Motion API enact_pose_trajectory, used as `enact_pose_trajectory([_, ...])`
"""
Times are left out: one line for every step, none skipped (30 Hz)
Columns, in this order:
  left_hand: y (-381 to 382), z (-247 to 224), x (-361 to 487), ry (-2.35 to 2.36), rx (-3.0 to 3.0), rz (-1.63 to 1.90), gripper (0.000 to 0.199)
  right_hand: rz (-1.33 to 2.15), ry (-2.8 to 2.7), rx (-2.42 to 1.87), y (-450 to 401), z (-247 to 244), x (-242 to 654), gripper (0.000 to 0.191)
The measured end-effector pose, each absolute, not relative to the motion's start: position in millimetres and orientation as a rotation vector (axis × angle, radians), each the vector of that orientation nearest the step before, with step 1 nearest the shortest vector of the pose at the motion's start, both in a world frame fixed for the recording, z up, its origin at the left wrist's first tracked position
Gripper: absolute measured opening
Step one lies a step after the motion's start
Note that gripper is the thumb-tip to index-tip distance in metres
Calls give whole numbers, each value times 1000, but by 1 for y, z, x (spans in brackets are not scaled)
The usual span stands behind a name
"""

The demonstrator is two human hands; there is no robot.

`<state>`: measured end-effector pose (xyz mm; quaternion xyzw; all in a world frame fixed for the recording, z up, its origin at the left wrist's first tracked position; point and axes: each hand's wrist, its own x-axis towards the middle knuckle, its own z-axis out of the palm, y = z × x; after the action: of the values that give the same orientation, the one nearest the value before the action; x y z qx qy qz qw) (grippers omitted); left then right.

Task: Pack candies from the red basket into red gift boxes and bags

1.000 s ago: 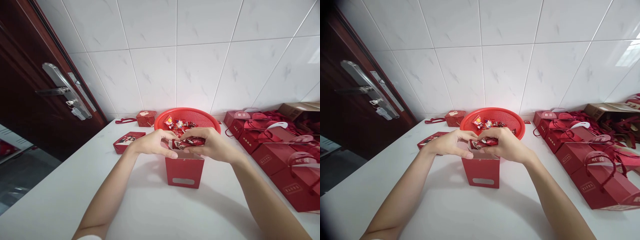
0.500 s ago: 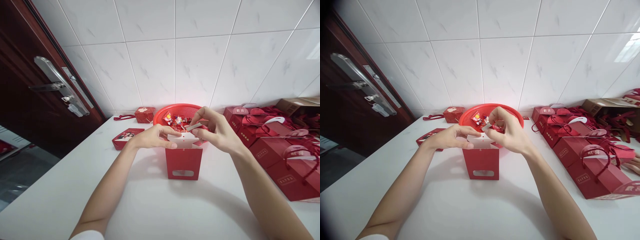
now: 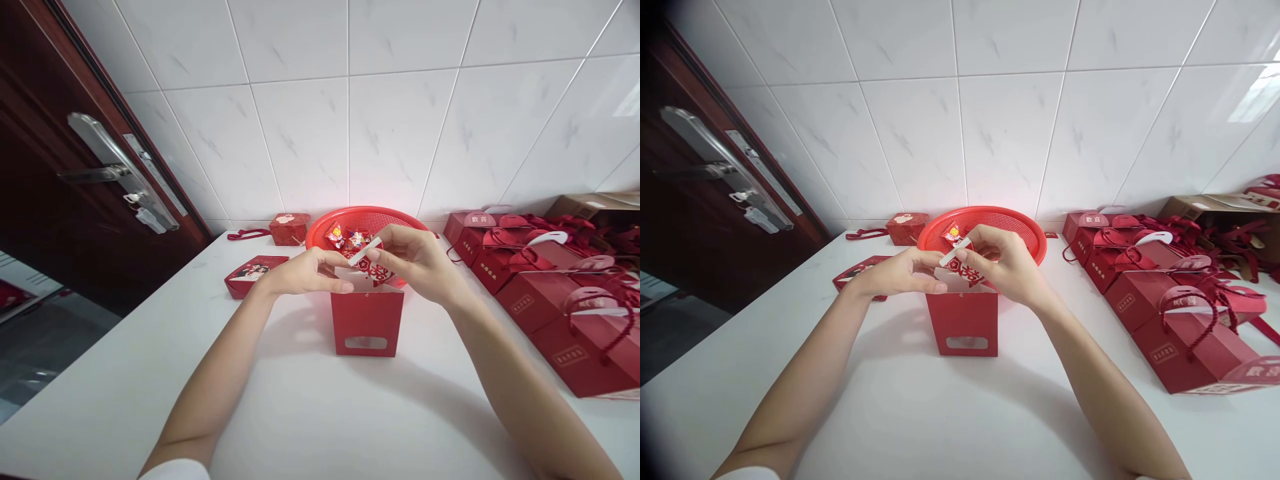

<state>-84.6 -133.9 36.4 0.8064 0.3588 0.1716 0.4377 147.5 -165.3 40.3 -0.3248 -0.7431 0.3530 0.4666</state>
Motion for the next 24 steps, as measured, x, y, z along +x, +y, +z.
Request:
enact_pose_trajectory([-134, 36, -84, 867, 1999, 428, 46, 828, -1881, -806, -166, 39, 147, 23])
enact_pose_trajectory([-134, 37, -84, 843, 1987, 430, 45, 789, -1944, -821, -167, 38, 147, 21])
enact_pose_trajectory([-135, 37, -83, 824, 1972, 432, 45, 752, -2002, -843, -167, 38, 147, 19])
enact_pose_trajectory([-135, 37, -83, 812, 1956, 436, 46, 724, -2050, -868, -168, 38, 147, 18])
enact_pose_trajectory([-135, 37, -82, 808, 1945, 438, 47, 707, -2085, -893, -169, 38, 148, 17])
enact_pose_trajectory([-135, 37, -82, 808, 1939, 441, 48, 699, -2106, -914, -170, 39, 148, 16])
enact_pose_trajectory([-135, 37, -82, 813, 1939, 444, 49, 691, -2116, -931, -170, 40, 149, 17])
enact_pose_trajectory([-135, 37, -81, 821, 1941, 446, 49, 678, -2119, -948, -171, 41, 149, 17])
enact_pose_trajectory([-135, 38, -81, 827, 1946, 448, 49, 660, -2120, -962, -171, 42, 149, 17])
enact_pose_trajectory([-135, 38, -81, 829, 1950, 449, 48, 642, -2122, -976, -172, 43, 149, 17])
enact_pose_trajectory([-135, 38, -81, 827, 1953, 448, 47, 627, -2125, -990, -173, 43, 148, 16])
enact_pose_trajectory([-136, 38, -81, 825, 1953, 445, 45, 621, -2136, -1002, -174, 43, 147, 16])
enact_pose_trajectory([-136, 38, -81, 822, 1951, 440, 42, 622, -2155, -1008, -175, 43, 146, 16])
enact_pose_trajectory([-137, 38, -81, 823, 1949, 434, 41, 629, -2187, -1006, -176, 42, 145, 17])
enact_pose_trajectory([-138, 38, -81, 828, 1944, 427, 41, 633, -2231, -1000, -176, 42, 144, 18])
enact_pose_trajectory([-138, 38, -81, 837, 1938, 422, 42, 629, -2283, -990, -177, 41, 143, 19])
enact_pose_trajectory([-139, 38, -82, 849, 1933, 418, 46, 616, -2336, -980, -177, 40, 143, 21])
enact_pose_trajectory([-139, 38, -83, 864, 1929, 416, 50, 595, -2384, -975, -178, 39, 142, 22])
enact_pose_trajectory([-140, 37, -83, 879, 1926, 416, 55, 567, -2424, -972, -178, 38, 142, 24])
enact_pose_trajectory([-140, 37, -84, 896, 1925, 416, 59, 537, -2454, -965, -178, 37, 141, 26])
enact_pose_trajectory([-139, 37, -85, 910, 1926, 414, 62, 506, -2475, -953, -178, 36, 141, 28])
enact_pose_trajectory([-139, 36, -85, 922, 1927, 409, 65, 477, -2493, -935, -178, 36, 140, 29])
enact_pose_trajectory([-139, 36, -86, 928, 1929, 403, 66, 449, -2508, -914, -179, 36, 140, 30])
enact_pose_trajectory([-138, 36, -86, 927, 1931, 398, 67, 427, -2519, -894, -179, 36, 140, 30])
